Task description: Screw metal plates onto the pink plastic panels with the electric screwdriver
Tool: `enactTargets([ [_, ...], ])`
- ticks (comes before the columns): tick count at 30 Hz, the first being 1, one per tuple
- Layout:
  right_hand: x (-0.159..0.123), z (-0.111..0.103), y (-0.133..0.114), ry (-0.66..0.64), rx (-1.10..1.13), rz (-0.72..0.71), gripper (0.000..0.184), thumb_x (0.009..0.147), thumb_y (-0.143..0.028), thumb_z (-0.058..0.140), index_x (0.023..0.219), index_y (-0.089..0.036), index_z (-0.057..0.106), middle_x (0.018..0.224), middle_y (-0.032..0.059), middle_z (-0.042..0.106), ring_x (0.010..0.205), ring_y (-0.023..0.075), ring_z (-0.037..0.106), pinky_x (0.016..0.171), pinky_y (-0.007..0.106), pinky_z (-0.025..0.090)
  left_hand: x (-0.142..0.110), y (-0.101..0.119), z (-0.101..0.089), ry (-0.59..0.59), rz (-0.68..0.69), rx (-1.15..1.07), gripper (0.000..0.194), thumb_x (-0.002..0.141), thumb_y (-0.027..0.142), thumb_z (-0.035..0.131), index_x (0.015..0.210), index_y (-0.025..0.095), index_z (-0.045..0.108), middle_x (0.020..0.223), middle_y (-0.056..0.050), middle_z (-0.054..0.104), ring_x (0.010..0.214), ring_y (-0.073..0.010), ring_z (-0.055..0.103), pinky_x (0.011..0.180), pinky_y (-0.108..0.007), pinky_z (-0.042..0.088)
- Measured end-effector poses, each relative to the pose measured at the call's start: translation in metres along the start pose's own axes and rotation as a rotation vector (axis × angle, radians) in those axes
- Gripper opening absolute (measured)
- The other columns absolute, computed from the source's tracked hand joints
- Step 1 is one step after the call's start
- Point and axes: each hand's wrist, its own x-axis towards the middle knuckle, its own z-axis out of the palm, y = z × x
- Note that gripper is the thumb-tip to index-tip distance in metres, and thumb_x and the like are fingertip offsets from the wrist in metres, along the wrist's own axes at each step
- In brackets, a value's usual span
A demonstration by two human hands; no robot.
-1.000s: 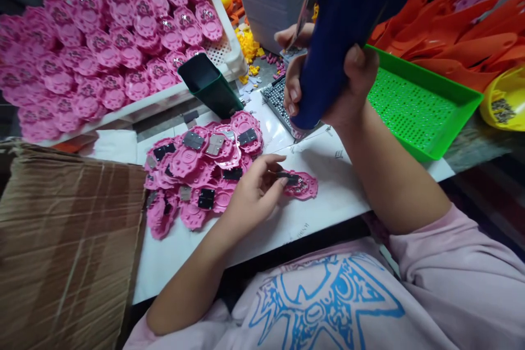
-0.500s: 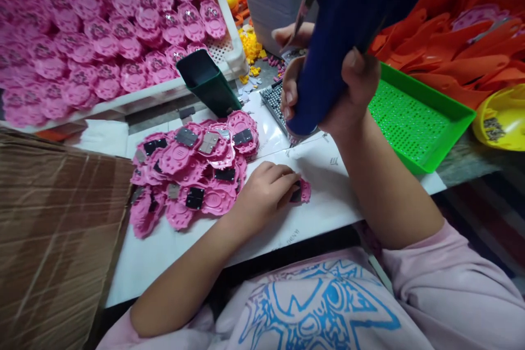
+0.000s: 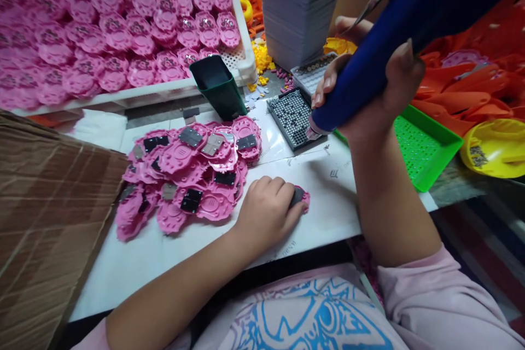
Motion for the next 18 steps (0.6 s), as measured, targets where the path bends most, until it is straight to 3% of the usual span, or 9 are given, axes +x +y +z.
enactTargets([
  [5,0.000,-0.003,0.000,-0.026,-0.017,-0.018,0.046,0.071,-0.058,0.056,0.098,-0.021,0.055,0.057,-0.0046,0.054,0.047,0.0111,0.054,0.040,0.025,0.040,-0.003,-0.006,0.003,0.039,0.111,-0.085,0.014,0.088,0.023,0.053,0.090,0.017,0.065,0.088,-0.008,0.063,0.085,-0.0225,0.053,0.074,-0.036,0.037],
  [8,-0.001,0.003,-0.002,0.128,-0.080,-0.077,0.034,0.075,-0.049,0.057,0.092,-0.020,0.058,0.073,-0.0023,0.061,0.050,0.0080,0.055,0.041,0.023,0.042,-0.005,-0.011,0.004,0.062,0.229,-0.060,0.018,0.088,0.015,0.053,0.101,0.019,0.064,0.097,-0.008,0.065,0.092,-0.0237,0.054,0.078,-0.038,0.033],
  [11,-0.001,0.005,0.000,0.247,-0.143,-0.115,0.027,0.074,-0.043,0.059,0.089,-0.020,0.058,0.093,-0.0028,0.065,0.052,0.0062,0.056,0.042,0.023,0.045,-0.007,-0.015,0.003,0.044,0.244,-0.047,0.020,0.087,0.013,0.053,0.103,0.019,0.064,0.100,-0.008,0.065,0.093,-0.0242,0.053,0.078,-0.039,0.031],
  [18,0.000,-0.001,0.012,0.276,-0.185,-0.046,0.037,0.069,-0.056,0.059,0.087,-0.024,0.057,0.053,-0.0052,0.051,0.049,0.0099,0.056,0.043,0.022,0.045,-0.009,-0.020,-0.001,0.032,0.241,-0.069,0.019,0.090,0.014,0.047,0.100,0.018,0.063,0.097,-0.007,0.063,0.091,-0.0234,0.052,0.080,-0.040,0.030],
])
